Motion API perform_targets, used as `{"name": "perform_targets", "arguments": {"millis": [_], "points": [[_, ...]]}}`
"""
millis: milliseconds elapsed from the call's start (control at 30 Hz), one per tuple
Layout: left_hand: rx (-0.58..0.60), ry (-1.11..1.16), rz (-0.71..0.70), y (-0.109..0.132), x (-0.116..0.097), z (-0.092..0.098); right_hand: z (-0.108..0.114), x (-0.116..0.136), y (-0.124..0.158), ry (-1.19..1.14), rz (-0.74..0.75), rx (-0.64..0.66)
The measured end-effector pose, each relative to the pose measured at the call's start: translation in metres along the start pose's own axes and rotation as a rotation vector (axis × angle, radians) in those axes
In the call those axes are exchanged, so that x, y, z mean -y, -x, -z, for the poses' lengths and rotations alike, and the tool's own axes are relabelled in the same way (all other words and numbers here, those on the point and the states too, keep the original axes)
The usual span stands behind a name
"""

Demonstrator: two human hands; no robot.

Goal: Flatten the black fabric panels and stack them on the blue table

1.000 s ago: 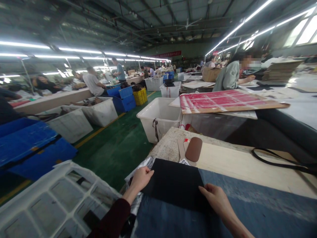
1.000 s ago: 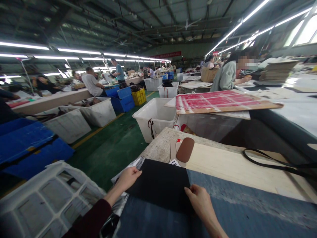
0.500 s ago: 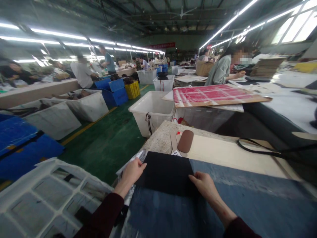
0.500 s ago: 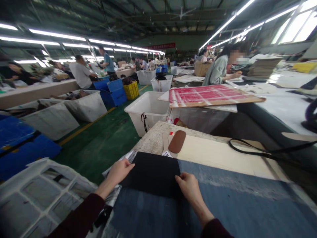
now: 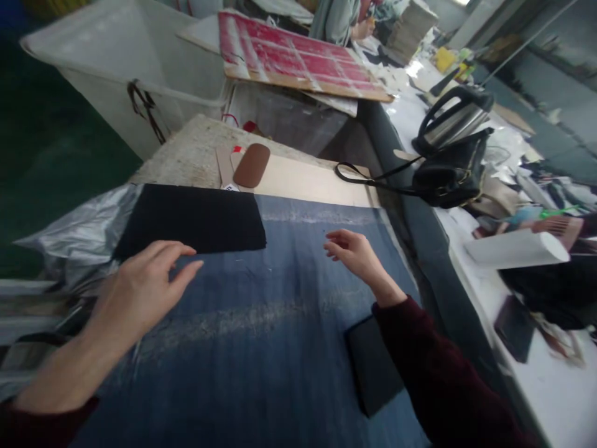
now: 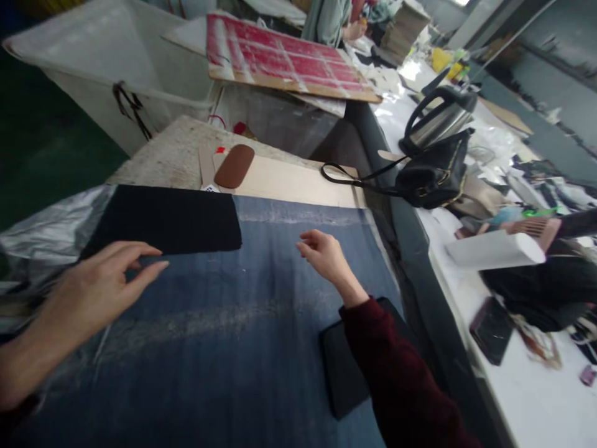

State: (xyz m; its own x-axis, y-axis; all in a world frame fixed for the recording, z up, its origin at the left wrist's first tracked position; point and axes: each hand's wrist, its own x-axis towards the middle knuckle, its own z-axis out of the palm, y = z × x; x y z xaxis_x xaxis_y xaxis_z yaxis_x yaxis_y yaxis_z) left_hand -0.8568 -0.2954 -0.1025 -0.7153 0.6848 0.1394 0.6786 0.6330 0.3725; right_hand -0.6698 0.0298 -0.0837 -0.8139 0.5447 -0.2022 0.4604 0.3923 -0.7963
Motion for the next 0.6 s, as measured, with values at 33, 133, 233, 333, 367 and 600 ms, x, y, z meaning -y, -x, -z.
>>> {"name": "perform_targets", "arguments": {"millis": [33, 133, 233, 333, 367, 600], "points": [[0.042, 0.036, 0.002, 0.012, -0.012, -0.003, 0.019, -0.016, 0.025, 0.053, -0.023, -0.037], [0.198, 0.151, -0.001, 0.046, -0.057, -0.017, 0.06, -0.062, 0.105, 0.205, -0.126, -0.077], [0.3, 0.252, -0.042, 0.075, -0.117, -0.038, 0.075, -0.093, 0.174, 0.326, -0.175, -0.046], [0.35, 0.316, -0.134, 0.094, -0.187, -0.064, 0.078, -0.111, 0.212, 0.436, -0.147, -0.002], [0.36, 0.317, -0.157, 0.097, -0.21, -0.073, 0.079, -0.116, 0.219, 0.466, -0.124, 0.01], [0.364, 0.119, -0.2, 0.099, -0.314, -0.13, 0.083, -0.147, 0.229, 0.592, -0.004, 0.06]]}}
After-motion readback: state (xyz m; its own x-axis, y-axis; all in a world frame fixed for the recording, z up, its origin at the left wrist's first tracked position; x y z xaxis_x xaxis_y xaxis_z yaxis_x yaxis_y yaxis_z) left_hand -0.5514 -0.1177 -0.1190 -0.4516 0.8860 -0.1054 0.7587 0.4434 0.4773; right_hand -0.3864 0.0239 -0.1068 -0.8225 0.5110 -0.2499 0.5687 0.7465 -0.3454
